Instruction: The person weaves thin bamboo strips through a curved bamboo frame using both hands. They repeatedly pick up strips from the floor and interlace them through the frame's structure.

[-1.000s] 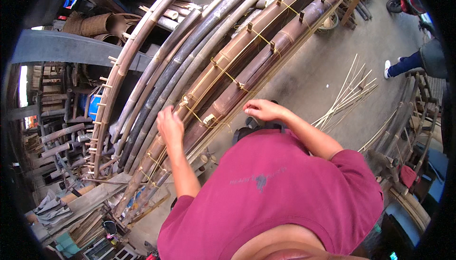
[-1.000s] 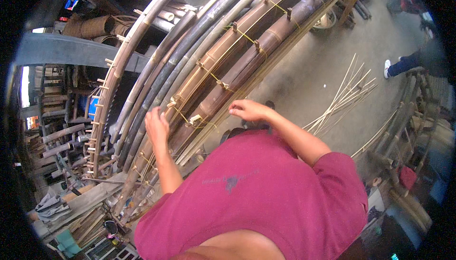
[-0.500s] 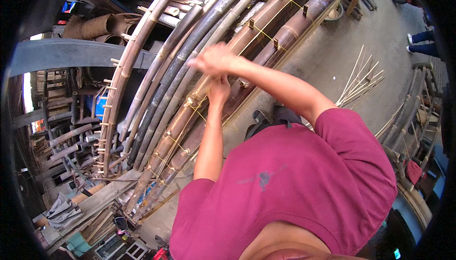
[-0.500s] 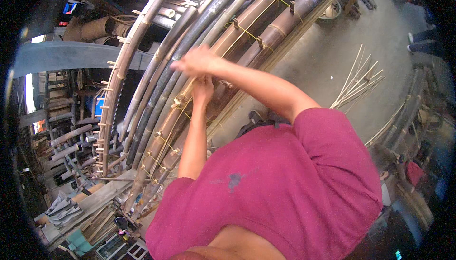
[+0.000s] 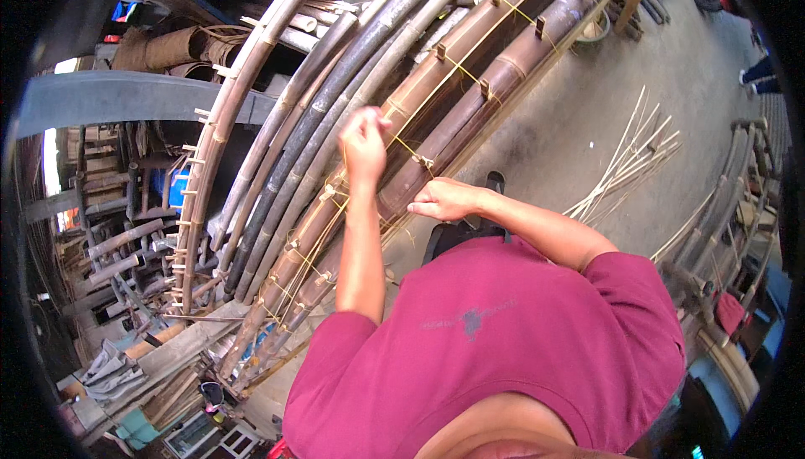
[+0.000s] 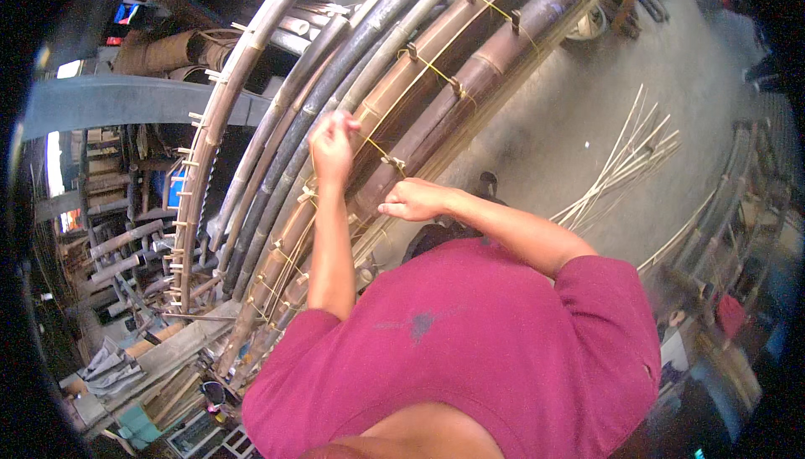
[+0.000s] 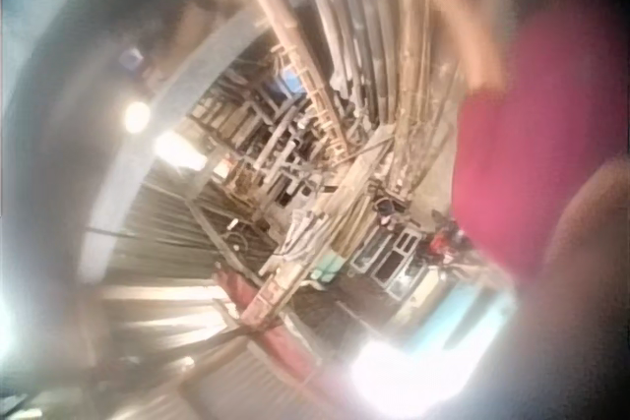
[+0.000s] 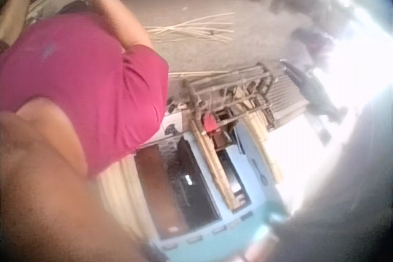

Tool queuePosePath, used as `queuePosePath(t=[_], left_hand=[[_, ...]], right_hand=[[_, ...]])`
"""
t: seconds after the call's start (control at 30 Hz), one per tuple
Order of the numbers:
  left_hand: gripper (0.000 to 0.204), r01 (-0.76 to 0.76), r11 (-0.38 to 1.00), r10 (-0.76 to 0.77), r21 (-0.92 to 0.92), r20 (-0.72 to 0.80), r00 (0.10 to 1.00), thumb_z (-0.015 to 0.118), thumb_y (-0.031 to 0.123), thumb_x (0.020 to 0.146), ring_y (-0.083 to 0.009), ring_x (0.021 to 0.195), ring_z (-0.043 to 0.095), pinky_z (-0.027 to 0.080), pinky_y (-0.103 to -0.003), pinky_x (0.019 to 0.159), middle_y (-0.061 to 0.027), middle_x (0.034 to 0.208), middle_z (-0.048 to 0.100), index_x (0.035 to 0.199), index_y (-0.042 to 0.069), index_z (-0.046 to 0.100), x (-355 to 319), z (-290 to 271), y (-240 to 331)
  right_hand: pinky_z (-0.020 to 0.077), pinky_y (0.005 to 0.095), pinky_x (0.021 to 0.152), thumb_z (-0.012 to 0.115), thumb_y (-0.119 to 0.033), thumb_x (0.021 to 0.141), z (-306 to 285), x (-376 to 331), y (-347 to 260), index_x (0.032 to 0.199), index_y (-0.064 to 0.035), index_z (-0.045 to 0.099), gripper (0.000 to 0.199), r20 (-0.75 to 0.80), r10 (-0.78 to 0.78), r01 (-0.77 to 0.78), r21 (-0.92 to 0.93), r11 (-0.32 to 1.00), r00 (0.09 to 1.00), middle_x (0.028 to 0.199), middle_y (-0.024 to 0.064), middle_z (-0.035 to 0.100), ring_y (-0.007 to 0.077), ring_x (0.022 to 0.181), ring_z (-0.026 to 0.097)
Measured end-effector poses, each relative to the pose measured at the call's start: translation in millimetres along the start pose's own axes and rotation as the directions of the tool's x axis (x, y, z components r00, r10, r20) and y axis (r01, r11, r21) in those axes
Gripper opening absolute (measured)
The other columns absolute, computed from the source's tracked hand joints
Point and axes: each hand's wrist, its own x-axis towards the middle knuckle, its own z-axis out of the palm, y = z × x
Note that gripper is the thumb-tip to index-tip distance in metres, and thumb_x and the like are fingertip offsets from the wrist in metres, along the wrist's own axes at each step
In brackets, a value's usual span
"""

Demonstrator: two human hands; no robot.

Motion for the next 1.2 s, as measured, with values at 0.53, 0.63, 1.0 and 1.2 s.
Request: queuePosePath(t=[0.53, 0.63, 1.0, 1.2], left_hand=[[0.033, 0.115, 0.648, -0.25, 0.753, 0.067, 0.966, 0.044, 0.024, 0.097, -0.0426, 0.102, 0.062, 0.049, -0.046, 0.086, -0.0264, 0.104, 0.066, 0.115, 0.001, 0.061, -86, -174, -27], [0.029, -0.013, 0.702, -0.188, 0.712, 0.204, 0.961, 0.055, 0.025, 0.092, -0.034, 0.098, 0.065, 0.049, -0.042, 0.085, -0.0215, 0.106, 0.067, 0.107, 0.001, 0.061, -136, -176, -62], [0.035, -0.003, 0.825, -0.035, 0.565, 0.056, 0.998, 0.042, 0.032, 0.101, -0.0405, 0.102, 0.06, 0.037, -0.05, 0.091, -0.0183, 0.103, 0.068, 0.113, 0.011, 0.066, -130, -161, -67], [0.027, 0.117, 0.732, -0.098, 0.671, -0.067, 0.993, 0.048, 0.034, 0.098, -0.0301, 0.09, 0.065, 0.03, -0.056, 0.088, -0.0103, 0.09, 0.071, 0.102, 0.017, 0.069, -135, -161, -77]], right_hand=[[0.0486, 0.0332, 0.081, 0.052, -0.027, 0.097, 181, 34, -48, 0.115, -0.0051, 0.058, 0.029, -0.131, 0.563, 0.252, 0.957, -0.143, 0.816, 0.098, 0.0028, 0.063, 0.0183, 0.081, 0.059], [0.0496, 0.0354, 0.072, 0.049, -0.028, 0.098, 175, 79, -95, 0.082, -0.0024, 0.063, 0.033, -0.886, 0.291, 0.454, 0.439, 0.776, 0.361, 0.079, 0.0079, 0.063, 0.0207, 0.077, 0.061], [0.0498, 0.04, 0.073, 0.042, -0.059, 0.095, 57, 235, -70, 0.087, 0.0009, 0.07, 0.066, 0.072, -0.161, 0.176, -0.351, 0.92, 0.984, 0.08, 0.0169, 0.068, 0.03, 0.074, 0.063], [0.049, 0.0478, 0.063, 0.053, -0.032, 0.092, 123, 71, -92, 0.064, -0.0018, 0.062, 0.042, 0.308, -0.268, 0.339, -0.206, 0.918, 0.913, 0.064, 0.0224, 0.061, 0.0375, 0.065, 0.063]])
